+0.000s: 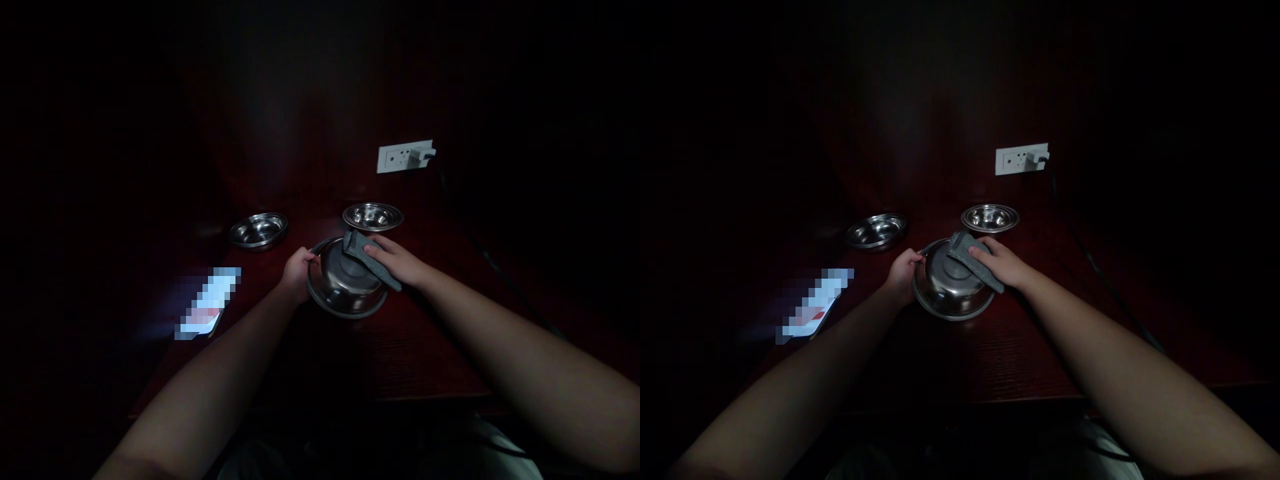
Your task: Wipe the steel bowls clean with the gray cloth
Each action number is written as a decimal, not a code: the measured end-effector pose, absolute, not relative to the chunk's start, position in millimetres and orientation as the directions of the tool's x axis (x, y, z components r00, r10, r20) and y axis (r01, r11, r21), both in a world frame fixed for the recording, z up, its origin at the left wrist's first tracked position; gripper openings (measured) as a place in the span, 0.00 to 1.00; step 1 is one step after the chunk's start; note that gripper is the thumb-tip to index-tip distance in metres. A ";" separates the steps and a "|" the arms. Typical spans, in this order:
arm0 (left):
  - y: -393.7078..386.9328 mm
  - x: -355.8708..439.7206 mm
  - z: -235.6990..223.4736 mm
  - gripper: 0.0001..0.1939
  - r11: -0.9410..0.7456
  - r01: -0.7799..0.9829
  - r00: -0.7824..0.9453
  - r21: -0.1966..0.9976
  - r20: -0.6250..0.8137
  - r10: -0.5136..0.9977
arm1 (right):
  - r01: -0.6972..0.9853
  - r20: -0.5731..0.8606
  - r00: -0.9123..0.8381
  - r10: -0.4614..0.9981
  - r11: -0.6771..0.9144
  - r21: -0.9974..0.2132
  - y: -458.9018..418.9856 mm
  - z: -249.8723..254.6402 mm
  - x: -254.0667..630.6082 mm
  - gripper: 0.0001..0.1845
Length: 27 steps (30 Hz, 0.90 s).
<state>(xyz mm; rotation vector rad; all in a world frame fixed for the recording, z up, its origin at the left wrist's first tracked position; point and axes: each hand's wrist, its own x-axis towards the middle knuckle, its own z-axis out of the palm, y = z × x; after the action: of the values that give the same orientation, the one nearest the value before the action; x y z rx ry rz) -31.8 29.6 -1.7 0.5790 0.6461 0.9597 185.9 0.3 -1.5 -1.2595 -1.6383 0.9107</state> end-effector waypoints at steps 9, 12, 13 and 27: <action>30.0 -25.0 -7.1 0.09 0.412 -0.446 0.443 0.795 -0.204 0.873 | 0.213 0.109 0.087 0.990 0.088 -0.973 1.4 -1.3 182.1 0.24; 27.0 -25.8 -5.3 0.11 0.442 -0.402 0.515 0.802 -0.200 0.833 | 0.167 0.066 0.127 0.990 0.044 -0.985 2.7 -0.8 182.4 0.23; 26.9 -26.9 -5.0 0.10 0.446 -0.405 0.538 0.798 -0.186 0.822 | 0.157 0.057 0.127 0.990 0.036 -0.987 3.0 -0.6 182.4 0.23; 28.1 -26.0 -9.7 0.06 0.376 -0.491 0.441 0.785 -0.148 0.885 | 0.391 0.203 0.255 0.945 0.091 -0.916 7.8 -5.9 188.3 0.28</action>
<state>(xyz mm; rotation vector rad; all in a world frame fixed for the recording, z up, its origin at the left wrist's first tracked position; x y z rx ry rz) -26.0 28.1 -9.7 0.7365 0.6255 0.9573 188.3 7.8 -5.9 -1.4862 -1.3146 0.6704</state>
